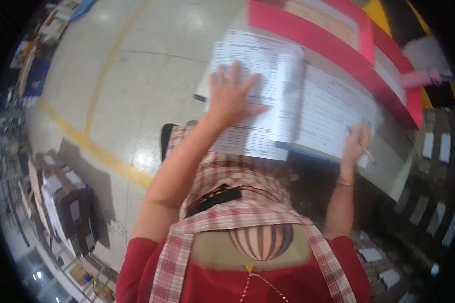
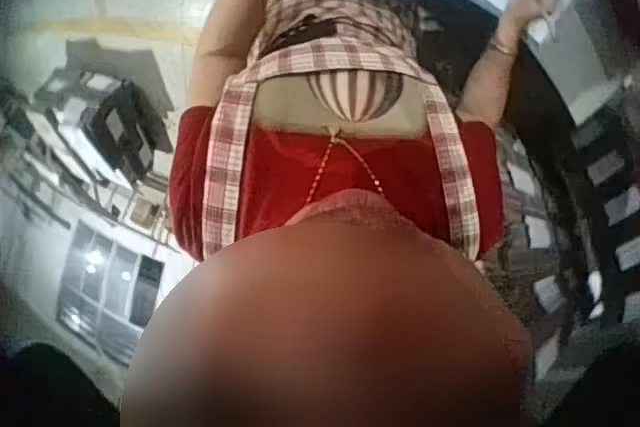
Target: Writing entries and tracking numbers in a paper logbook or ledger.
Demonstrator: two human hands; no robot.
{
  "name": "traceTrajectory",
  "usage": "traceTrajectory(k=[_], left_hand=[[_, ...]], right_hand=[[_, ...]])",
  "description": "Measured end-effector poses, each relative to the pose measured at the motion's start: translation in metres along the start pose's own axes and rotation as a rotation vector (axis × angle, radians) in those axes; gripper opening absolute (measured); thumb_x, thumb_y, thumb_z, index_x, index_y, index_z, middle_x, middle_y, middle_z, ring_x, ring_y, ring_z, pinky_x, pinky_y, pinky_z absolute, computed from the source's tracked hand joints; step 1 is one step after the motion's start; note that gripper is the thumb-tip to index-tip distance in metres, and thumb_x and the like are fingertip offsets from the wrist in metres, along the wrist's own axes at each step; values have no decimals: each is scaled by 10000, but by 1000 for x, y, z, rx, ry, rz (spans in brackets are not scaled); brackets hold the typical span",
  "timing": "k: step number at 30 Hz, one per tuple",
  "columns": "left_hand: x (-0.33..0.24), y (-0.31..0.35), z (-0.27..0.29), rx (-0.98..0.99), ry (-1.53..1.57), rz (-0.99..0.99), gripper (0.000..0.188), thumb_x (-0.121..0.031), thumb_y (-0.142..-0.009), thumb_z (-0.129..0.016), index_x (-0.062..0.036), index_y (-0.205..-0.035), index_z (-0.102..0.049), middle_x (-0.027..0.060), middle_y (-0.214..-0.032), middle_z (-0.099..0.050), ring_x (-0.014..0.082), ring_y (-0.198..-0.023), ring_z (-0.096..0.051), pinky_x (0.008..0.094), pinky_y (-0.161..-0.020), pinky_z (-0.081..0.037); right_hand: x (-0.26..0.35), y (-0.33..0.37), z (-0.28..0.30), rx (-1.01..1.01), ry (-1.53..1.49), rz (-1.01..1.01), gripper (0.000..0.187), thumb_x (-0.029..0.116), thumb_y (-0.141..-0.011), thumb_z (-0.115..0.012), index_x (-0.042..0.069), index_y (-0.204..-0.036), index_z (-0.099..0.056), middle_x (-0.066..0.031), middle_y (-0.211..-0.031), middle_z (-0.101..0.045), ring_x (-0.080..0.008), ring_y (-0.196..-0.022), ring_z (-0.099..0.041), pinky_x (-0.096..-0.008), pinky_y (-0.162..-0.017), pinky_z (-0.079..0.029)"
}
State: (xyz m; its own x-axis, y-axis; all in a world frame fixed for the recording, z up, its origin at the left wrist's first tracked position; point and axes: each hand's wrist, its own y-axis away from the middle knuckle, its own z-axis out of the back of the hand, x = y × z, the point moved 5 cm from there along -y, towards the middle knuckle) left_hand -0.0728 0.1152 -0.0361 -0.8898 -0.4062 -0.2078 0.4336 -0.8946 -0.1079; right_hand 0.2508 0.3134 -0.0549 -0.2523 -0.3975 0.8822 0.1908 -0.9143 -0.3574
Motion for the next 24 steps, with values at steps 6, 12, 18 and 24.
traceTrajectory(k=[6, 12, 18, 24], left_hand=[[12, 5, 6, 27, -116, 27, 816, -682, -705, -706, -312, -1398, -485, 180, -1544, -302, 530, -1362, -274, 610, -1091, -258], [4, 1, 3, 72, -130, 26, 835, -709, -699, -695, -324, -1407, -477, 146, -1549, -297, 508, -1364, -277, 600, -1107, -228], [4, 2, 2, 43, -145, 6, 866, -796, -691, -621, -308, -1396, -494, 187, -1538, -304, 531, -1366, -270, 649, -1085, -233], [3, 1, 4, 84, -174, 35, 832, -744, -716, -649, -328, -1414, -465, 143, -1553, -294, 489, -1371, -279, 604, -1110, -217]], right_hand=[[19, 1, -26, 18, 215, 161, 313, 156, -975, -545, 21, -717, -429, -90, -600, -420, -149, -560, -409, -317, -534, -363], [28, 2, -20, 5, 308, 198, 333, 193, -976, -560, 30, -714, -433, -118, -591, -476, -234, -511, -457, -351, -519, -403], [29, 1, -23, 26, 276, 176, 334, 191, -967, -574, 36, -700, -446, -106, -581, -478, -216, -501, -466, -353, -508, -404], [26, -1, -23, 22, 249, 205, 325, 187, -958, -584, 36, -704, -450, -107, -574, -476, -214, -493, -466, -351, -500, -400]])
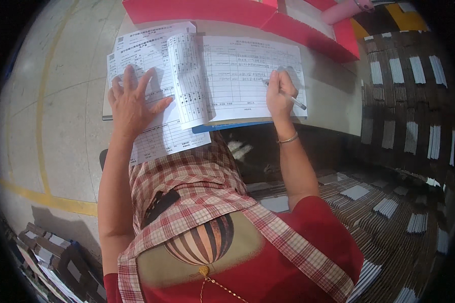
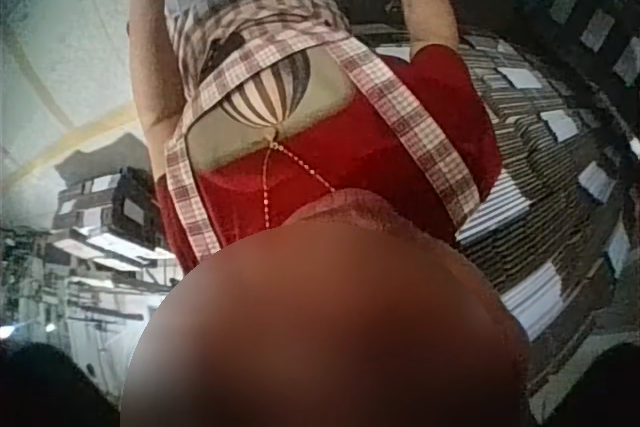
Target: Writing entries and tracking numbers in a paper logbook or ledger.
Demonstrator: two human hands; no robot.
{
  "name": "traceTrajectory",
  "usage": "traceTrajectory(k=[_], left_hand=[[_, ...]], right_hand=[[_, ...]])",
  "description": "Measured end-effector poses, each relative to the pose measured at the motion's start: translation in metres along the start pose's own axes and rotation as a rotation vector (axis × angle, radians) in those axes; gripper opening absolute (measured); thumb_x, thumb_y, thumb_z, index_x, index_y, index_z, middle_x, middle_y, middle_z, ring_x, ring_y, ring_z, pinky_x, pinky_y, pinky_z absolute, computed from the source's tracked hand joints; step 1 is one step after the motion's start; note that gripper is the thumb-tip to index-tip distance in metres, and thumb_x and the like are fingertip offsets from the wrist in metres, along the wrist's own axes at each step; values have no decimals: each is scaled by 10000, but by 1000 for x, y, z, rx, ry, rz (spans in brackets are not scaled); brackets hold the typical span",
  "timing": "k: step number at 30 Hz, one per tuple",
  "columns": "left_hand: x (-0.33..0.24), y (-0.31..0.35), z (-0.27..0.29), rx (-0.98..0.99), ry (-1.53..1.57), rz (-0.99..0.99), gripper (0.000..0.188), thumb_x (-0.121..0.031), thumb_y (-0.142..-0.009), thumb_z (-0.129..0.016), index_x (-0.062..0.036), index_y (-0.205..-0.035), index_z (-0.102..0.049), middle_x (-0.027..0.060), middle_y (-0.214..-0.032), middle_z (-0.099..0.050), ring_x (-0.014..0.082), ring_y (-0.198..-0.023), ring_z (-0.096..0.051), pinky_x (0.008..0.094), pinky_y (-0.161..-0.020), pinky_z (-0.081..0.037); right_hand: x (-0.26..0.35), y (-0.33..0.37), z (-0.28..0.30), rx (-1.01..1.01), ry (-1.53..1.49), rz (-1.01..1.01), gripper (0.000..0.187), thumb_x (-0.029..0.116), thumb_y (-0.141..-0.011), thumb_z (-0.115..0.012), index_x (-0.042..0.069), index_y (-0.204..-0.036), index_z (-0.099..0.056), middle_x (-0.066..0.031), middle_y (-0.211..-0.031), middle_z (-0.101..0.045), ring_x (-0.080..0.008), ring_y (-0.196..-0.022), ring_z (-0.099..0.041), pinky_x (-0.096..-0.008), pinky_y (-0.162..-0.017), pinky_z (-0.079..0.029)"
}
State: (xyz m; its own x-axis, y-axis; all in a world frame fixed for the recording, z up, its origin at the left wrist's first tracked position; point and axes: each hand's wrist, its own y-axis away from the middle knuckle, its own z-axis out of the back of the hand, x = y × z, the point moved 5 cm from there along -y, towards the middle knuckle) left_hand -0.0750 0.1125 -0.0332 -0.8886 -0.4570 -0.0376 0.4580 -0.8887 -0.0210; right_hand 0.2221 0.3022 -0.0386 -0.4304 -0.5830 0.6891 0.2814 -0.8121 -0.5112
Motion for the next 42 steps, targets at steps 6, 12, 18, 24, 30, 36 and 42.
traceTrajectory(k=[6, 12, 18, 24, 30, 36, 42], left_hand=[[0, 0, 1, -9, 21, -14, 842, -749, -713, -648, -327, -1418, -461, 151, -1553, -290, 493, -1372, -274, 611, -1105, -217], [1, 1, -1, 8, 30, 1, 844, -752, -708, -651, -331, -1415, -464, 147, -1560, -281, 500, -1377, -263, 617, -1105, -216], [-1, -1, 0, 19, 29, 1, 845, -747, -704, -660, -330, -1413, -465, 152, -1561, -277, 511, -1384, -251, 618, -1114, -207], [7, 2, 3, -1, 40, 9, 844, -721, -700, -686, -327, -1414, -466, 171, -1551, -296, 520, -1382, -252, 616, -1110, -219], [-1, -1, -3, -47, 145, -23, 825, -699, -715, -682, -323, -1417, -468, 205, -1545, -292, 547, -1375, -244, 621, -1104, -222], [7, 3, -6, -72, 141, 0, 897, -841, -670, -594, -349, -1410, -470, 213, -1550, -268, 545, -1390, -212, 650, -1111, -179], [7, 2, -7, -69, 133, -3, 901, -849, -659, -593, -359, -1404, -473, 215, -1544, -279, 546, -1380, -232, 652, -1107, -180]], right_hand=[[7, -1, 2, 10, 68, -5, 312, 175, -952, -584, 36, -706, -450, -121, -580, -481, -263, -498, -484, -368, -508, -404], [8, 0, 2, 20, 71, -46, 307, 175, -951, -579, 36, -708, -454, -129, -580, -483, -286, -502, -492, -377, -511, -404], [6, 0, 4, 4, 65, -29, 310, 178, -961, -566, 38, -710, -450, -123, -576, -486, -283, -499, -488, -379, -509, -403], [6, 2, -1, -42, 6, -38, 309, 169, -967, -563, 27, -722, -440, -106, -604, -468, -189, -534, -461, -347, -530, -401], [-54, 4, 15, -16, -273, -369, 285, 175, -980, -566, 61, -723, -520, 31, -679, -490, -57, -604, -422, -245, -531, -352], [-14, -4, 7, 83, -284, -386, 374, 237, -996, -573, 68, -676, -478, 61, -606, -419, -25, -574, -377, -218, -522, -324], [-14, 0, 4, -25, -143, -85, 388, 194, -998, -564, 42, -668, -429, 42, -617, -404, -44, -621, -367, -227, -550, -326]])
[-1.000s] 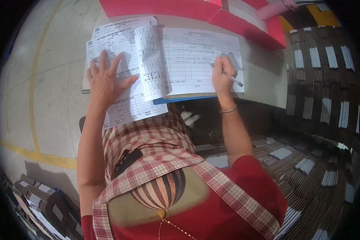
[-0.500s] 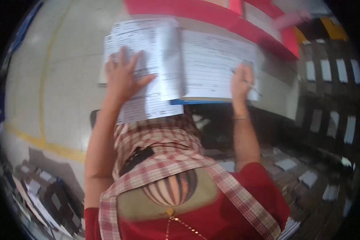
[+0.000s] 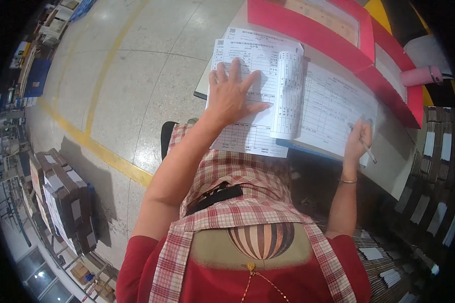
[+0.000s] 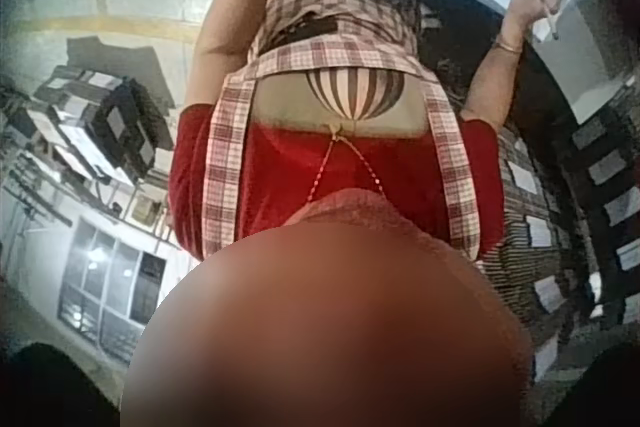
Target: Writing entries and tracking numbers in a paper logbook or ledger.
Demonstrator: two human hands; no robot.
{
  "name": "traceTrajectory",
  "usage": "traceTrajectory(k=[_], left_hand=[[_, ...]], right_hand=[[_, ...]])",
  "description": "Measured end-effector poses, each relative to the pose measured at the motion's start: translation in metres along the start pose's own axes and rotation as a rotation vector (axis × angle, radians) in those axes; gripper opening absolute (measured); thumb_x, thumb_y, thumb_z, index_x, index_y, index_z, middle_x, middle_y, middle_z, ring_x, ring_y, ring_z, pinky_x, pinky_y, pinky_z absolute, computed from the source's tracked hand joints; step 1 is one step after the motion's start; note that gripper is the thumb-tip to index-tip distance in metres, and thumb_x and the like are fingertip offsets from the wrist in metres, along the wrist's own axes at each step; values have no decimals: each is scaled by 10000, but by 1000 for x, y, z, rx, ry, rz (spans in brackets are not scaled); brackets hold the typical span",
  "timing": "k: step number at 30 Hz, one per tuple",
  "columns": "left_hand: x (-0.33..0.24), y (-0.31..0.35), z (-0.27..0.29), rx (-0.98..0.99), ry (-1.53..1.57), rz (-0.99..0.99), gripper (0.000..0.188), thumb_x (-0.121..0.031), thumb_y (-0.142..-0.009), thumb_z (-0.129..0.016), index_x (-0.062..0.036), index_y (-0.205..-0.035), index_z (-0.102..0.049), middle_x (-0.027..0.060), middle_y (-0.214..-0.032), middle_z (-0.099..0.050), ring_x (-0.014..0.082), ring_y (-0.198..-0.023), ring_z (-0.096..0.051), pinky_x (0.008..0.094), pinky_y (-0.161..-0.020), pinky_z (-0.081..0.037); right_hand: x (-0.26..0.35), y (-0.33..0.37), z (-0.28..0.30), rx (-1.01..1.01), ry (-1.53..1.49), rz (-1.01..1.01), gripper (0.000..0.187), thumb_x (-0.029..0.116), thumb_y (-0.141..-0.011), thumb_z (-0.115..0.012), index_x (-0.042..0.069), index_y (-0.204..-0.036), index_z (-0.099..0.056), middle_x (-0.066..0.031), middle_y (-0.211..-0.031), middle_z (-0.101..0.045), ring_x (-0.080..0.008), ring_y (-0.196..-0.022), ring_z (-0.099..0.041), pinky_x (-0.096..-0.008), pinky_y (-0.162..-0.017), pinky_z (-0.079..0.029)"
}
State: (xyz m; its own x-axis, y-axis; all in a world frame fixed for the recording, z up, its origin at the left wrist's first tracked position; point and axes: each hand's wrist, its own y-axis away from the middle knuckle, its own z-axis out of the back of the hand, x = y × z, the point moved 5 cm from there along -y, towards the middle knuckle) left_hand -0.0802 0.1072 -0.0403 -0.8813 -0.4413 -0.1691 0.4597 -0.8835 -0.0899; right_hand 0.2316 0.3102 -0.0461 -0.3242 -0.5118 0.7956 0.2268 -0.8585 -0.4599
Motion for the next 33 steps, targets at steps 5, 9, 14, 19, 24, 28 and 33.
traceTrajectory(k=[5, 9, 14, 19, 24, 28, 33], left_hand=[[-6, -2, -3, -19, 36, -37, 877, -798, -676, -637, -338, -1405, -478, 211, -1548, -279, 552, -1369, -249, 642, -1103, -200], [-1, 2, 2, -66, -28, -48, 826, -709, -708, -675, -308, -1405, -484, 186, -1543, -311, 551, -1346, -286, 622, -1092, -241], [-2, 1, 6, 45, -75, 4, 825, -702, -710, -689, -314, -1405, -471, 154, -1566, -282, 531, -1375, -256, 618, -1106, -214], [-6, -1, 3, 79, -111, 5, 842, -740, -710, -660, -325, -1414, -460, 139, -1571, -275, 521, -1379, -258, 615, -1113, -199], [-5, -1, 2, 86, -114, 18, 854, -754, -699, -656, -330, -1414, -461, 134, -1573, -272, 519, -1379, -260, 614, -1116, -195], [-5, -1, 3, 98, -123, 25, 872, -767, -689, -653, -332, -1418, -458, 136, -1573, -271, 514, -1381, -259, 615, -1123, -186], [-6, -1, 3, 92, -121, 26, 879, -765, -684, -660, -327, -1419, -457, 138, -1574, -266, 517, -1381, -255, 616, -1121, -186]], right_hand=[[-1, 3, 4, 57, 13, -48, 361, 170, -999, -546, 29, -690, -424, 31, -641, -404, -55, -637, -369, -242, -557, -339], [-13, 6, 0, 36, -21, -100, 335, 161, -993, -541, 32, -702, -434, 13, -646, -433, -71, -620, -388, -268, -550, -362], [6, 3, -5, 14, 130, 7, 311, 166, -966, -573, 32, -716, -447, -73, -592, -474, -131, -546, -446, -311, -519, -388], [14, 2, -2, 18, 156, 24, 310, 175, -960, -582, 36, -713, -455, -101, -588, -492, -181, -517, -477, -332, -512, -403], [10, 1, -3, 28, 225, 77, 311, 179, -956, -591, 36, -712, -462, -112, -585, -500, -221, -501, -478, -348, -508, -402], [8, 1, -4, 11, 147, 27, 313, 177, -953, -595, 37, -709, -459, -109, -578, -492, -242, -495, -468, -353, -508, -399], [10, 0, -4, 55, 213, 32, 310, 173, -952, -590, 36, -708, -455, -111, -574, -480, -244, -497, -467, -356, -508, -394]])
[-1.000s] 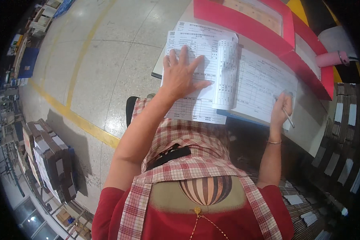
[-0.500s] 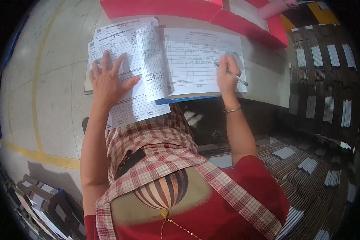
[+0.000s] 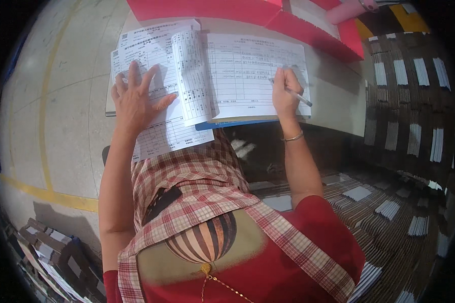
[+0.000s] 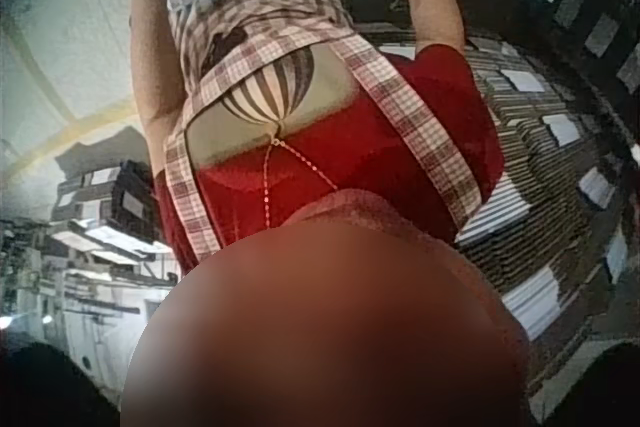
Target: Writing entries and tracking numbers in a paper logbook or ledger.
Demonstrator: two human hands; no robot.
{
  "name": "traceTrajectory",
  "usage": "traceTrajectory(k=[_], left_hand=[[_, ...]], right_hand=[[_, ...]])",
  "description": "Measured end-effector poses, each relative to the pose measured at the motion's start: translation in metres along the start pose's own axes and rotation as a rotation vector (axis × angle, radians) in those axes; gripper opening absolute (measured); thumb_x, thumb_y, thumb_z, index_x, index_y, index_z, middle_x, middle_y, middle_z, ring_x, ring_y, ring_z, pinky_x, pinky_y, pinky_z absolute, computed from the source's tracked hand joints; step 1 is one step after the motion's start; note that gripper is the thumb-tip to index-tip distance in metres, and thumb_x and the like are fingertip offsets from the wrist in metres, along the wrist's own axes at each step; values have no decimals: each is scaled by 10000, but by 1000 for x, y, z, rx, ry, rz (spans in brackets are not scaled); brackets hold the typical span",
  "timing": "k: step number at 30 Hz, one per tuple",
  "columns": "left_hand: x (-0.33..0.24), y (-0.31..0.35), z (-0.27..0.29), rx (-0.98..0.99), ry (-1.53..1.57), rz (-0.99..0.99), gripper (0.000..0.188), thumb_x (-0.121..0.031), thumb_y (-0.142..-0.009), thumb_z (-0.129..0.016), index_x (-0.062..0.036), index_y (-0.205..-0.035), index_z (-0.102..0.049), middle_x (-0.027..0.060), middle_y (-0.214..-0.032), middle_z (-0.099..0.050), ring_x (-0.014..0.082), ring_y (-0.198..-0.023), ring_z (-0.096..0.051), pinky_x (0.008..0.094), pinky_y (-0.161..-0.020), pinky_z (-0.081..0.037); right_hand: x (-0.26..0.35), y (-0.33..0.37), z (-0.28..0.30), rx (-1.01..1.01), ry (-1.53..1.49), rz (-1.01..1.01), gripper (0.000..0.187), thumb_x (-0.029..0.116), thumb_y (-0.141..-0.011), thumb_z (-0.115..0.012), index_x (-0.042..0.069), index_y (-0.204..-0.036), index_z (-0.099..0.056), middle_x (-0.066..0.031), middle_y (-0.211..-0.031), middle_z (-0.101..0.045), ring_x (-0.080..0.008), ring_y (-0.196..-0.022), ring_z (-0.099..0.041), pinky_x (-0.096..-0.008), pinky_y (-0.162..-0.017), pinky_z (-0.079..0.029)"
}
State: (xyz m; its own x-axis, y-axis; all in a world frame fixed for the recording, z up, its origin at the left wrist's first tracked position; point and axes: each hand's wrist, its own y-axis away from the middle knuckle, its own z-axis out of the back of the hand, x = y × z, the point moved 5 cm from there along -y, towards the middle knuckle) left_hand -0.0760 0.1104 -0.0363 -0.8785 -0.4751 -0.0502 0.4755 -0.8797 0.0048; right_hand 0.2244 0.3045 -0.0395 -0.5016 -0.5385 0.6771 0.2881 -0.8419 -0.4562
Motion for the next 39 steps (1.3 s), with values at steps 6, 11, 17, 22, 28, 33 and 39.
traceTrajectory(k=[6, 11, 17, 22, 28, 33, 39], left_hand=[[0, 0, 1, 5, 7, 0, 870, -740, -690, -679, -323, -1421, -455, 135, -1578, -257, 516, -1386, -250, 614, -1122, -191], [0, 0, 1, 8, 22, -2, 864, -742, -696, -670, -324, -1421, -455, 136, -1578, -257, 516, -1388, -244, 621, -1120, -184], [0, 1, -1, -2, 15, -7, 858, -745, -703, -660, -323, -1422, -456, 137, -1576, -261, 515, -1386, -248, 620, -1111, -196], [2, 1, -3, -43, 9, -25, 895, -813, -675, -607, -323, -1411, -469, 148, -1571, -266, 524, -1379, -260, 648, -1098, -214], [1, -1, -4, -61, 15, -37, 936, -878, -653, -548, -321, -1402, -481, 163, -1562, -278, 535, -1380, -256, 678, -1087, -228], [7, 3, 0, -40, -19, -6, 902, -836, -679, -581, -308, -1404, -486, 180, -1555, -288, 541, -1375, -258, 669, -1086, -228], [1, 1, -6, -97, 181, -59, 831, -717, -725, -660, -307, -1420, -459, 206, -1562, -258, 561, -1382, -218, 629, -1113, -195]], right_hand=[[9, -1, 0, -36, -1, 42, 335, 152, -971, -565, 26, -694, -424, -61, -572, -416, -118, -544, -373, -320, -509, -349], [7, -1, 2, -14, 2, 23, 308, 176, -959, -581, 39, -714, -456, -103, -577, -493, -214, -502, -490, -342, -511, -409], [7, 0, 1, -22, -27, 14, 321, 166, -965, -578, 31, -707, -443, -72, -584, -463, -154, -537, -436, -325, -513, -381], [4, 0, 2, -35, -42, 8, 334, 151, -974, -567, 21, -699, -429, -32, -585, -426, -91, -575, -381, -301, -520, -351], [-3, 2, 6, -93, -60, -26, 299, 177, -964, -570, 33, -725, -464, -110, -594, -504, -202, -514, -483, -342, -520, -410], [5, 2, -6, -49, -9, -28, 264, 137, -958, -571, 32, -732, -483, -87, -602, -495, -150, -543, -480, -335, -541, -416], [-34, 8, 3, -100, -233, -164, 301, 145, -980, -548, 20, -716, -476, 6, -629, -443, -87, -613, -402, -270, -559, -374]])
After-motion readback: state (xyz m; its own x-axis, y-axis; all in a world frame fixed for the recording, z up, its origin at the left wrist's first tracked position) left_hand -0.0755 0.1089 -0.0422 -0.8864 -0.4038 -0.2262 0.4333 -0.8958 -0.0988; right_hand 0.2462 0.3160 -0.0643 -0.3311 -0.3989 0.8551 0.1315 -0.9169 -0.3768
